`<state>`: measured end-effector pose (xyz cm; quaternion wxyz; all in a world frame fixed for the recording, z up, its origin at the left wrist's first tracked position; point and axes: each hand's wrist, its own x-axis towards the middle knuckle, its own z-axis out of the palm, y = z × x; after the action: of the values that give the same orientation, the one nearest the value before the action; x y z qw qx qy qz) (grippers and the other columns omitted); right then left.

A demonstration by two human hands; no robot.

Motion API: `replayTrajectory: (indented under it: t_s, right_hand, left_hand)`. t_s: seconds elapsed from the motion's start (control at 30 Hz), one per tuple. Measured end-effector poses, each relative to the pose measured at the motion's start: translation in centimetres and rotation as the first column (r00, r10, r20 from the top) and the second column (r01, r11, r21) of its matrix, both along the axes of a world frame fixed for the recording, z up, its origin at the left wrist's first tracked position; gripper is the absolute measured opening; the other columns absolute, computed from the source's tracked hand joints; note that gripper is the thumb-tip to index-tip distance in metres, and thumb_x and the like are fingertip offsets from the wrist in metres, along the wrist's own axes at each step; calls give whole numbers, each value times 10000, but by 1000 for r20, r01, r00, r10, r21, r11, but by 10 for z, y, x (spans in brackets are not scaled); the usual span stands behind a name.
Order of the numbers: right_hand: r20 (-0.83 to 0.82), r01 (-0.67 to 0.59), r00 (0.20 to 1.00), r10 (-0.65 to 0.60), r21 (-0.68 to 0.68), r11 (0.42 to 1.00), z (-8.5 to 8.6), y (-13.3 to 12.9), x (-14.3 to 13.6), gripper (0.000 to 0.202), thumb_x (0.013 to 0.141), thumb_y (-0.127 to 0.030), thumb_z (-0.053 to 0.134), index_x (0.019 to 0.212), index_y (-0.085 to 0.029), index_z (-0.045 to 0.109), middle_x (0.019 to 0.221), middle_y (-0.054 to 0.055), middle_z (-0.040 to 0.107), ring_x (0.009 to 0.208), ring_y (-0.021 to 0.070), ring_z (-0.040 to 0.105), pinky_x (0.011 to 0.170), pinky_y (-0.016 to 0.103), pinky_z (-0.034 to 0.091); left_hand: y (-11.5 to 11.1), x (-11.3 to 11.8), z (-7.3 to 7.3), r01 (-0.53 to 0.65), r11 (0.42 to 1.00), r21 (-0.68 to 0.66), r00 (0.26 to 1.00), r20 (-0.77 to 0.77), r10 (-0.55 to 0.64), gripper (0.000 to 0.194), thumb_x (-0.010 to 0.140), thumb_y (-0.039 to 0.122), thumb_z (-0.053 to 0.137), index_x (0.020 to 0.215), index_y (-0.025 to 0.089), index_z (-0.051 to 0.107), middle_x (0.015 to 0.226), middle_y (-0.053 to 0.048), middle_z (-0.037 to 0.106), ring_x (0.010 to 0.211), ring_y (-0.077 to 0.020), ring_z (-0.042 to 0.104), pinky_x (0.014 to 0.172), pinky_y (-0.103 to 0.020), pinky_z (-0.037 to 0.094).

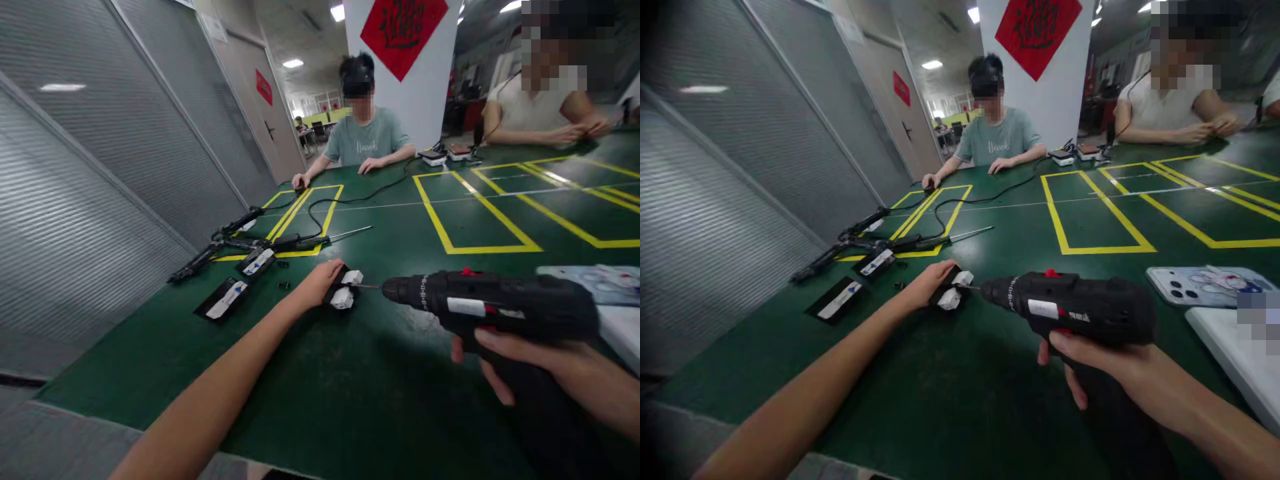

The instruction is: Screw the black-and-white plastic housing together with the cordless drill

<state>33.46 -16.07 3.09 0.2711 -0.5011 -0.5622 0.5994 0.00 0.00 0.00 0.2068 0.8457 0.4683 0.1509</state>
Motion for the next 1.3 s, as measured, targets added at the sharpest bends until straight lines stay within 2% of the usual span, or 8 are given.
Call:
replayTrajectory:
  t_s: [0.13,0.3,0.57,0.83,1.1,1.3]
  right_hand:
    - [-15,-11,1000,10,-35,999,-5,2,4,377,873,-546,516,918,-233,721,567,30,659,505,189,580,463,252,362]
    - [-21,-8,1000,7,-23,1000,-2,2,2,369,869,-544,525,927,-237,721,554,33,658,495,190,582,454,252,355]
    - [-46,20,999,-21,-12,1000,0,0,0,348,870,-522,548,865,-233,742,590,41,683,514,192,623,467,244,405]
    - [-36,-8,999,7,-38,999,1,1,1,380,870,-543,526,821,-241,751,568,37,673,496,180,599,439,235,378]
    - [-37,-4,999,3,-36,999,4,3,-1,376,873,-541,521,893,-229,731,557,38,666,493,189,595,445,247,372]
    - [-59,6,998,-7,-16,1000,3,2,-1,346,871,-518,546,838,-236,743,544,34,668,471,171,593,427,223,377]
  left_hand:
    - [3,-2,-3,-8,1000,1,1000,15,8,302,944,331,324,854,154,552,828,-44,613,769,-165,546,711,-278,424]
    - [4,-4,-5,-32,999,-15,999,34,33,319,950,318,300,863,154,560,829,-43,614,766,-163,547,703,-277,424]
    - [2,-3,-3,-33,999,-26,998,45,34,314,946,323,312,872,151,564,836,-46,617,774,-167,552,712,-281,430]
    - [3,-3,-4,-33,999,-21,999,41,34,340,952,339,297,890,153,575,839,-50,623,770,-170,556,701,-282,437]
    - [3,-3,-4,-19,1000,3,999,32,19,309,941,339,334,877,157,577,842,-50,628,774,-171,560,717,-280,440]
    - [1,-2,-2,-28,1000,-5,999,29,28,312,945,316,320,875,151,575,843,-52,626,775,-168,560,718,-281,433]
